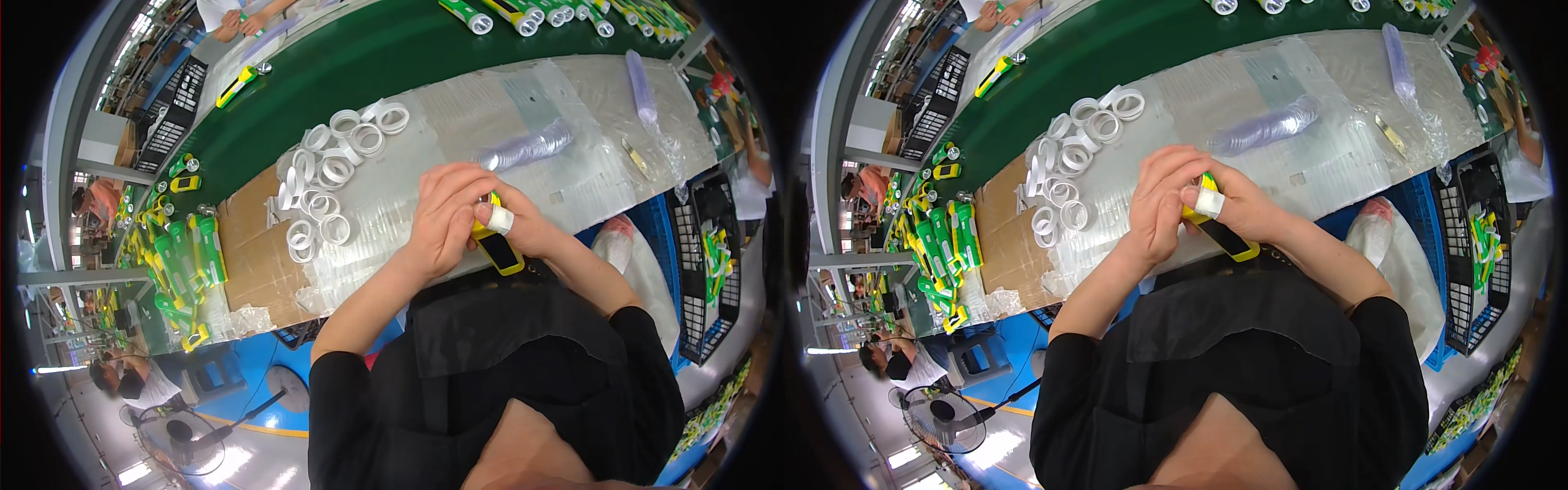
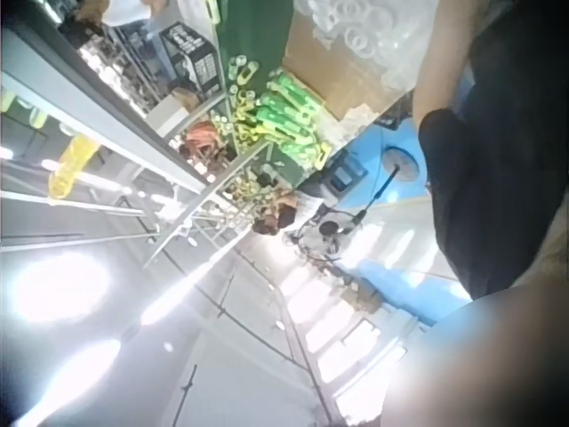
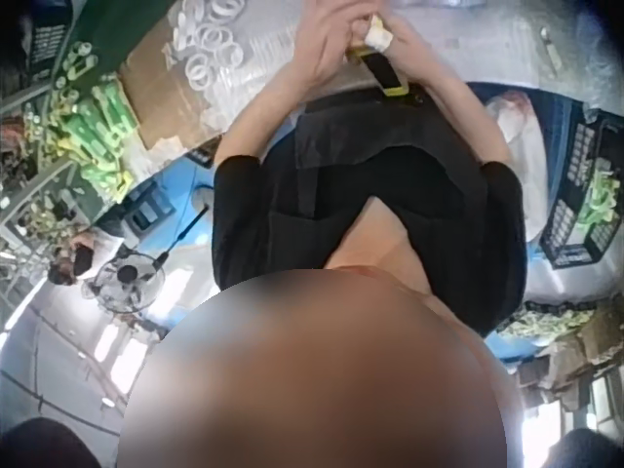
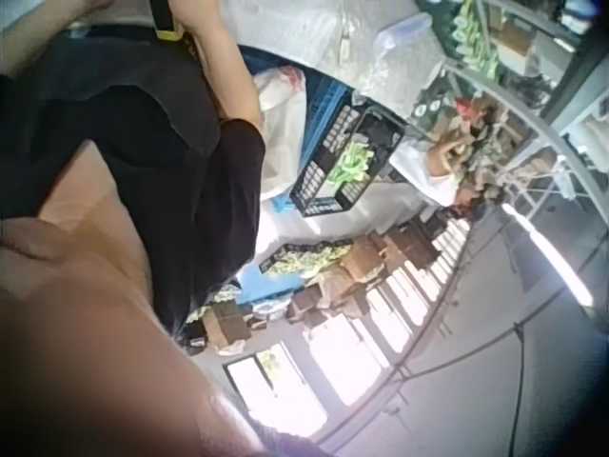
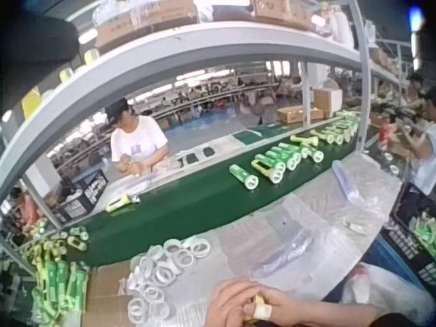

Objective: Assembling plastic flashlights by attaching lenses and rings to the bodies.

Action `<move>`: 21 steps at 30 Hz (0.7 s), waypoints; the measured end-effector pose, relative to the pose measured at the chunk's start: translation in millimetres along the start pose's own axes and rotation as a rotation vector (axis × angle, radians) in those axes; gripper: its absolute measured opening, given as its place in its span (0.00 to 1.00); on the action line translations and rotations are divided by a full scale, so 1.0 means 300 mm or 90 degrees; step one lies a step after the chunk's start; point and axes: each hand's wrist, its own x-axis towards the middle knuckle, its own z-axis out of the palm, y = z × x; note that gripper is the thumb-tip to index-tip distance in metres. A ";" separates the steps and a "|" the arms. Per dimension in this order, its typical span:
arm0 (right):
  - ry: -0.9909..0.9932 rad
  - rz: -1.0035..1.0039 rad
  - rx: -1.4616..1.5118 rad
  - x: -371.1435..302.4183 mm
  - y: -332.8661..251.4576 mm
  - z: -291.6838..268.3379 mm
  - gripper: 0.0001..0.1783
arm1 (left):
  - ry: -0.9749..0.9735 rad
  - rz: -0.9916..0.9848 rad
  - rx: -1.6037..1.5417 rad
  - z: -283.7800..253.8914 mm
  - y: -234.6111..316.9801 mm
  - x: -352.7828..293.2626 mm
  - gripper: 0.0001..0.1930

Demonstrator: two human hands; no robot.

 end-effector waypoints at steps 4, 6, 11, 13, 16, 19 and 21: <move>0.081 0.027 0.130 0.032 0.007 0.029 0.20 | -0.030 0.022 0.032 -0.023 -0.055 0.033 0.19; 0.076 -0.051 0.070 0.049 0.004 -0.021 0.29 | 0.071 -0.025 0.036 -0.019 -0.096 0.079 0.18; 0.086 -0.087 0.002 0.093 -0.034 -0.017 0.32 | -0.098 -0.052 0.537 -0.226 -0.374 0.122 0.20; 0.088 -0.113 -0.003 0.104 -0.034 -0.028 0.31 | -0.121 -0.052 0.498 -0.243 -0.378 0.110 0.16; 0.116 -0.161 -0.031 0.102 -0.028 -0.053 0.31 | -0.077 -0.192 0.262 -0.208 -0.272 0.082 0.10; 0.095 -0.201 -0.048 0.119 -0.026 -0.038 0.30 | -0.009 -0.397 0.059 -0.164 -0.239 -0.036 0.11; 0.073 -0.212 -0.049 0.140 -0.023 -0.038 0.30 | -0.017 -0.467 0.043 -0.136 -0.222 -0.108 0.13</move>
